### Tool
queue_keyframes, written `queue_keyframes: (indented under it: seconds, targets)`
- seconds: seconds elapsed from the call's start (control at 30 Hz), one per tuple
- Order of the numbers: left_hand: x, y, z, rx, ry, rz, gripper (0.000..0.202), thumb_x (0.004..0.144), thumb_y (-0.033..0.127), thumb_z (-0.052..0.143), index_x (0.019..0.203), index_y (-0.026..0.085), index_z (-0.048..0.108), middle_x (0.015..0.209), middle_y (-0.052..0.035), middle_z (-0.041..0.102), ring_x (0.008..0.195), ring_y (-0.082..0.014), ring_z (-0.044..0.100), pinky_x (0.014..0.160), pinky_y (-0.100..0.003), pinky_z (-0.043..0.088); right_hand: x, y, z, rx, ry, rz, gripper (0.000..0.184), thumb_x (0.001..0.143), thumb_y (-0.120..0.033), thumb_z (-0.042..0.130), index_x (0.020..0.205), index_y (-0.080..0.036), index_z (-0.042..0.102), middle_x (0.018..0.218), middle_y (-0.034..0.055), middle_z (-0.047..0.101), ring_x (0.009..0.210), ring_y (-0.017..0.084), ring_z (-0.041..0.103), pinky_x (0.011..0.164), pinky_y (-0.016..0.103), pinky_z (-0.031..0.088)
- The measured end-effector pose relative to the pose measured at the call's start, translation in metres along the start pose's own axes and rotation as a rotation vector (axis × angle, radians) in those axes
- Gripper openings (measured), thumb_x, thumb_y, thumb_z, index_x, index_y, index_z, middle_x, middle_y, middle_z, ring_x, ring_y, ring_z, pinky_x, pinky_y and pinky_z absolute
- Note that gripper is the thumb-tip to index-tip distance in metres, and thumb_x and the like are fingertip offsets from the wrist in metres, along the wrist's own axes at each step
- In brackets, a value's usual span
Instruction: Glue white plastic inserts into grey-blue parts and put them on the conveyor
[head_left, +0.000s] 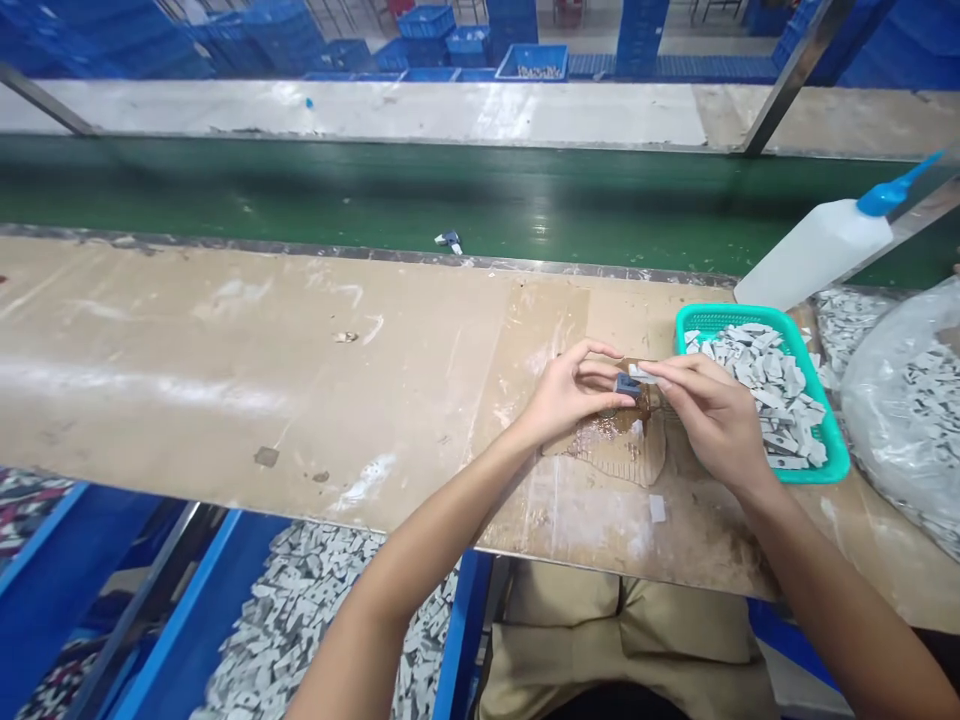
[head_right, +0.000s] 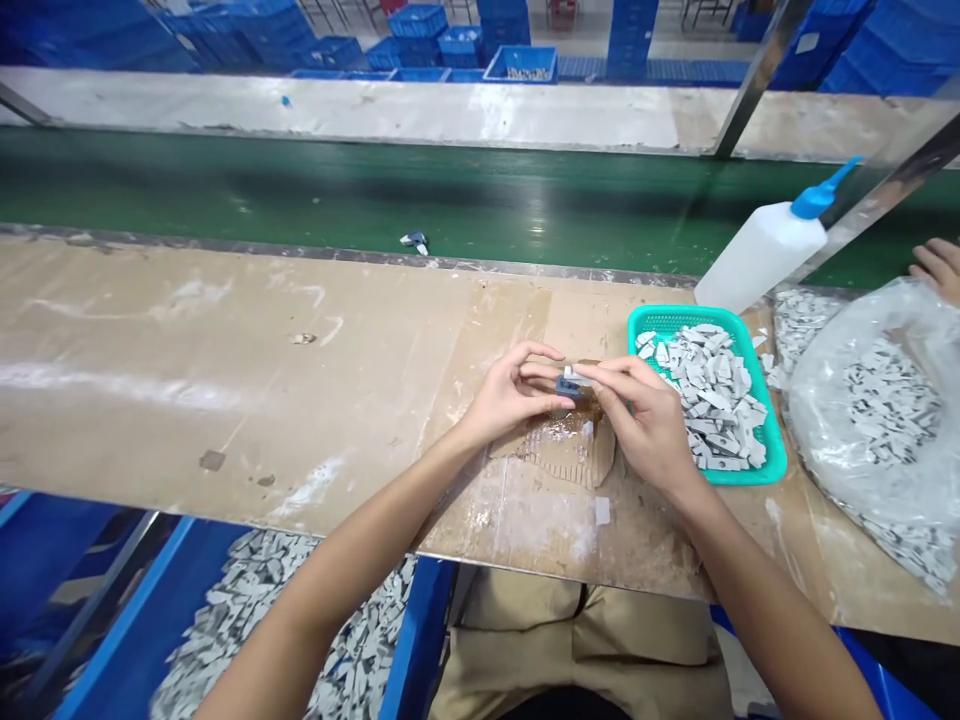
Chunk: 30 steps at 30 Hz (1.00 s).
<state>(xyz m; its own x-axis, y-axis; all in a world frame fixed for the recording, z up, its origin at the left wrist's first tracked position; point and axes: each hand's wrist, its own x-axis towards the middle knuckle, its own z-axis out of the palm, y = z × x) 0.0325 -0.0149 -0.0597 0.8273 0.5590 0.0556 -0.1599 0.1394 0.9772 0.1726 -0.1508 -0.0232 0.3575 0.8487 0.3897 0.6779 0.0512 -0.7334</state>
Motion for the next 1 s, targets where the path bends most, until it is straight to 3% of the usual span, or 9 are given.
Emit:
queue_keyframes:
  seconds: [0.4, 0.8, 1.0]
  targets:
    - [-0.005, 0.009, 0.012, -0.063, 0.091, -0.048, 0.048, 0.060, 0.020, 0.088, 0.097, 0.019, 0.059, 0.084, -0.0044, 0.075, 0.082, -0.0190, 0.073, 0.076, -0.029, 0.057, 0.000, 0.001, 0.001, 0.077, -0.059, -0.012, 0.029, 0.098, -0.030, 0.049, 0.114, -0.030, 0.073, 0.100, 0.0059, 0.068, 0.094, 0.020, 0.064, 0.083, 0.034, 0.052]
    - [-0.011, 0.011, 0.018, -0.068, 0.166, -0.087, 0.049, 0.063, 0.025, 0.088, 0.098, 0.019, 0.055, 0.085, -0.0054, 0.076, 0.072, -0.0171, 0.072, 0.066, -0.025, 0.057, -0.003, 0.009, 0.010, 0.098, -0.020, -0.029, 0.037, 0.091, -0.015, 0.048, 0.107, -0.031, 0.077, 0.088, 0.0039, 0.069, 0.081, 0.017, 0.063, 0.069, 0.029, 0.051]
    - [-0.011, 0.011, 0.017, -0.063, 0.163, -0.145, 0.054, 0.060, 0.025, 0.090, 0.103, 0.019, 0.056, 0.084, -0.0059, 0.075, 0.074, -0.0185, 0.073, 0.066, -0.025, 0.057, 0.000, 0.015, 0.011, 0.063, -0.102, -0.056, 0.030, 0.094, -0.023, 0.050, 0.100, -0.029, 0.079, 0.081, 0.0044, 0.066, 0.074, 0.016, 0.061, 0.064, 0.027, 0.050]
